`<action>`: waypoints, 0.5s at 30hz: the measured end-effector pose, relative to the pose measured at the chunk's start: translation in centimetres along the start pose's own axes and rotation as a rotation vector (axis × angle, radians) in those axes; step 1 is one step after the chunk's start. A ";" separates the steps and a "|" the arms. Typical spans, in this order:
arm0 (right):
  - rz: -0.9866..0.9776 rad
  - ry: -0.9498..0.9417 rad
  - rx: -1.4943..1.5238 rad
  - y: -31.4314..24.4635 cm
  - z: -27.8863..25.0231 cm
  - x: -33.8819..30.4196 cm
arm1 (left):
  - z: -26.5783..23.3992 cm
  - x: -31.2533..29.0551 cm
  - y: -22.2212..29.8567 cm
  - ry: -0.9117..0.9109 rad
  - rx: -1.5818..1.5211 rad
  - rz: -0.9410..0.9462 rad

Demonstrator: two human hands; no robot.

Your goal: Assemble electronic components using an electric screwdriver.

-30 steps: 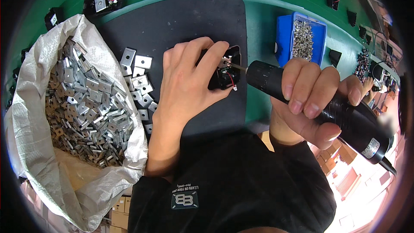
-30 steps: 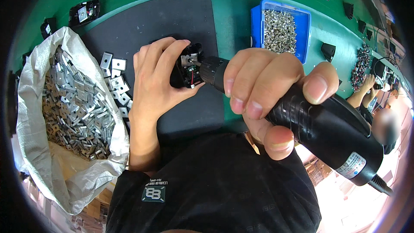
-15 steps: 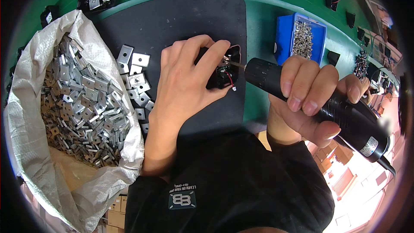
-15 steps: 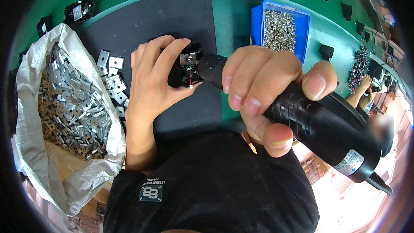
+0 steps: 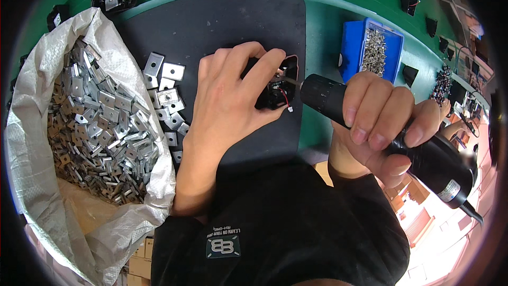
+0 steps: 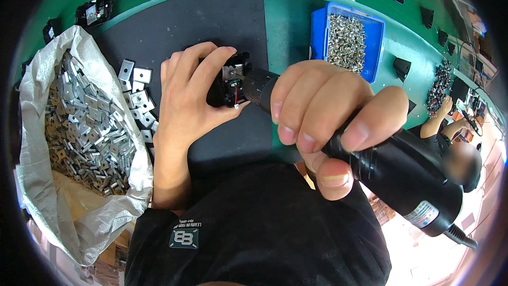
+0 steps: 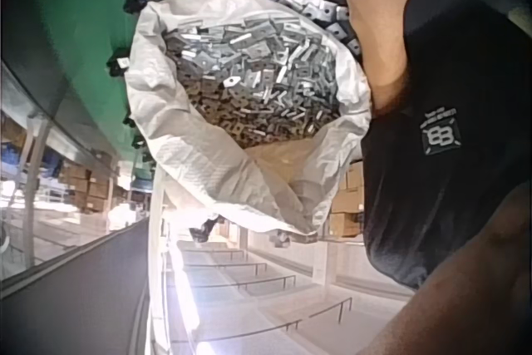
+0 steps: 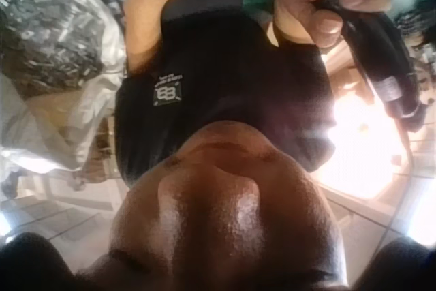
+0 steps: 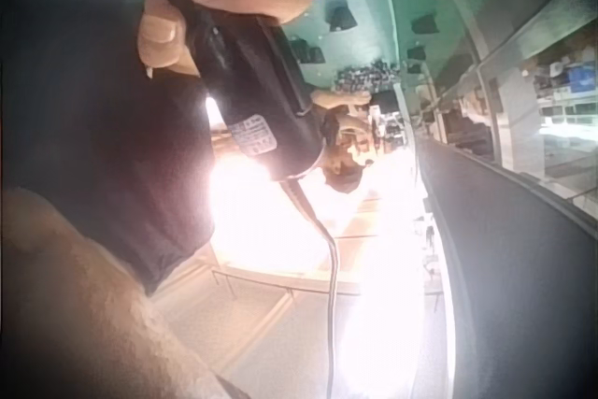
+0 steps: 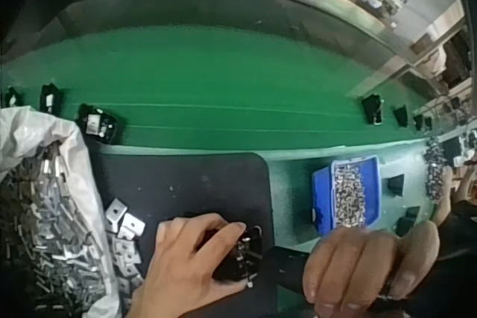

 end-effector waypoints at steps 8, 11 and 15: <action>0.016 -0.142 -0.011 0.6 0.6 0.8 | -0.3 0.1 -0.4 0.002 -0.045 -0.023; 0.030 -0.142 0.006 0.5 0.3 0.9 | -0.4 0.3 -0.1 0.000 -0.021 -0.024; -0.006 -0.132 0.010 -1.6 0.3 1.3 | 0.1 0.8 0.7 -0.004 -0.023 0.023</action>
Point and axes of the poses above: each hand's wrist, its own x-axis towards the middle knuckle, its own z-axis out of the palm, y = z × x, the point moved 10 cm from there along x, towards the middle knuckle, and after that the axes turned 6 degrees about -y, right-handed, at the moved point
